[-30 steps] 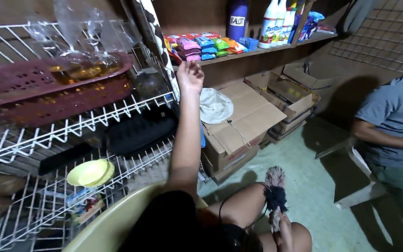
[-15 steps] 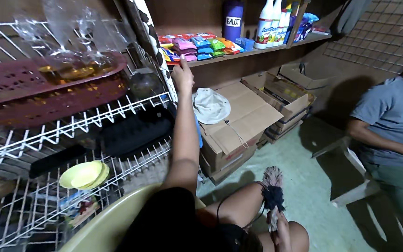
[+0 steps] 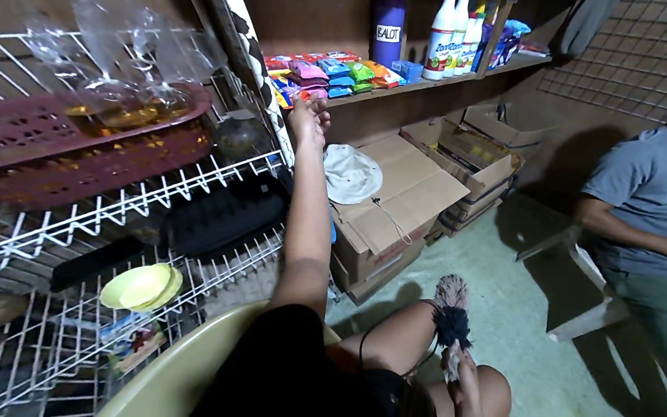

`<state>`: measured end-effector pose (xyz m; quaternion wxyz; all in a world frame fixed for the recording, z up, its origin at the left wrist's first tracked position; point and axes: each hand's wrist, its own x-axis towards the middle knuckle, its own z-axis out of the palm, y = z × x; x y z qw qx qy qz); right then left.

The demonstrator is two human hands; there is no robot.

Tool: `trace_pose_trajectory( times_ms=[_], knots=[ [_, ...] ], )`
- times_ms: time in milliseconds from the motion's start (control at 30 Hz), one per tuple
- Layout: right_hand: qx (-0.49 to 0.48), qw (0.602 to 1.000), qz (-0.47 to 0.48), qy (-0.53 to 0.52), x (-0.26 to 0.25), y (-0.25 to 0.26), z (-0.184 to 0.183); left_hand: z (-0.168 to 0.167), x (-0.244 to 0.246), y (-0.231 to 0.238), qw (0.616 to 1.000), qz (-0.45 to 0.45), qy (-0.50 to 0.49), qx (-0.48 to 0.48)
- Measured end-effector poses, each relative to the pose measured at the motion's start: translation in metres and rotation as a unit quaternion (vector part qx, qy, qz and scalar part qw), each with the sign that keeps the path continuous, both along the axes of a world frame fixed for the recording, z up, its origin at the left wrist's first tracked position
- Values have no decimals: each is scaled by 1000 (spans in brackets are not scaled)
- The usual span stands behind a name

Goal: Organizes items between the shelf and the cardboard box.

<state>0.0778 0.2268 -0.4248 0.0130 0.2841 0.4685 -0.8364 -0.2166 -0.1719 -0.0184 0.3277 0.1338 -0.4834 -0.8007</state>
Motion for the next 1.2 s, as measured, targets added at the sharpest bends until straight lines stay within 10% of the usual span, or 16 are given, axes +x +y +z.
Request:
trace_pose_trajectory(
  times_ms=[300, 467, 667, 833, 1000, 1200],
  knots=[
    [1, 1000, -5, -7, 0, 1, -1, -36, 35, 21, 988, -82, -42, -127],
    [35, 999, 19, -16, 1, 2, 4, -125, 75, 90, 961, -215, -106, -134],
    [-81, 997, 8, 7, 3, 15, 2, -249, 146, 219, 768, -546, -248, -225],
    [-130, 989, -59, 32, 13, 21, 5, -324, 222, 258, 592, -631, -129, -485],
    [93, 994, -52, -10, 13, 5, -1, -378, 254, 248, 584, -660, -160, -444],
    [105, 993, 48, -9, 18, -2, 16, -323, 253, 239, 512, -722, -234, -402]
  ],
)
